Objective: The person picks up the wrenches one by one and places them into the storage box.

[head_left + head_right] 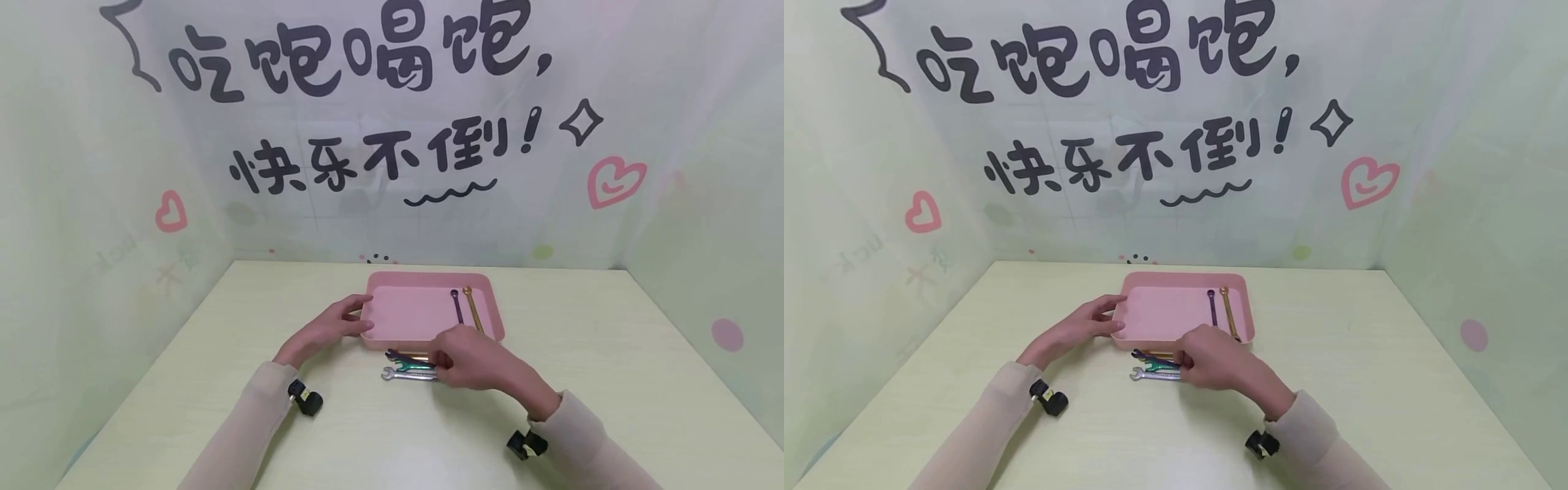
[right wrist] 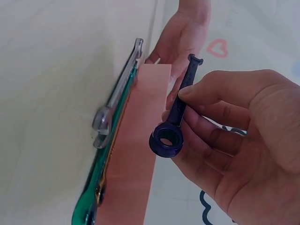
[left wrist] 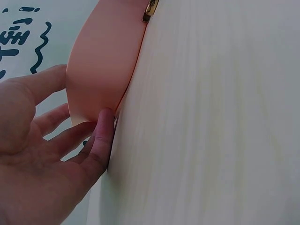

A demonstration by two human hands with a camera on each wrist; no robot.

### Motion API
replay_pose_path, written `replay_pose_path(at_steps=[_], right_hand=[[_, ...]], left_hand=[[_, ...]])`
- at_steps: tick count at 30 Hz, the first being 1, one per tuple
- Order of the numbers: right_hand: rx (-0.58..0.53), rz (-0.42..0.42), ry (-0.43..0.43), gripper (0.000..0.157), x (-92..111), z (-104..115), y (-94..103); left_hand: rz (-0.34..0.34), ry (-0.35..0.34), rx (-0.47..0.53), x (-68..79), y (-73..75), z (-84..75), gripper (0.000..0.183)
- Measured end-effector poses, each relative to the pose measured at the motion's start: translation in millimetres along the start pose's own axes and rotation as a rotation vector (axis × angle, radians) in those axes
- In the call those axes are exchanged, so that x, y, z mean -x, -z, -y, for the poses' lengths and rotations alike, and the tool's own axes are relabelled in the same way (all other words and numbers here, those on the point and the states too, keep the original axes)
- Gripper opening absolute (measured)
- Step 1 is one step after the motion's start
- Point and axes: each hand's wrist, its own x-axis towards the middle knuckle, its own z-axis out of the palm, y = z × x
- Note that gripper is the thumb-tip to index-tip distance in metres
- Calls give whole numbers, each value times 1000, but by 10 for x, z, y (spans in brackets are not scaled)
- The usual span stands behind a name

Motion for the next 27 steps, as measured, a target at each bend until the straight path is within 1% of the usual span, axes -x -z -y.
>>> replay_pose_path(at_steps=[5, 9, 16, 22, 27], right_hand=[[5, -41, -5, 7, 28, -27, 78], [-3, -62, -26, 6, 33, -43, 116], [26, -95, -43, 6, 18, -73, 122], [-1, -132, -61, 6, 13, -87, 117], [0, -173, -71, 5, 5, -87, 132]], left_hand=[[6, 0, -4, 4, -9, 5, 71], [0, 4, -14, 6, -8, 6, 71], [0, -16, -18, 11, -5, 8, 71], [-9, -10, -15, 12, -7, -4, 71], [-11, -8, -17, 2, -11, -8, 70]])
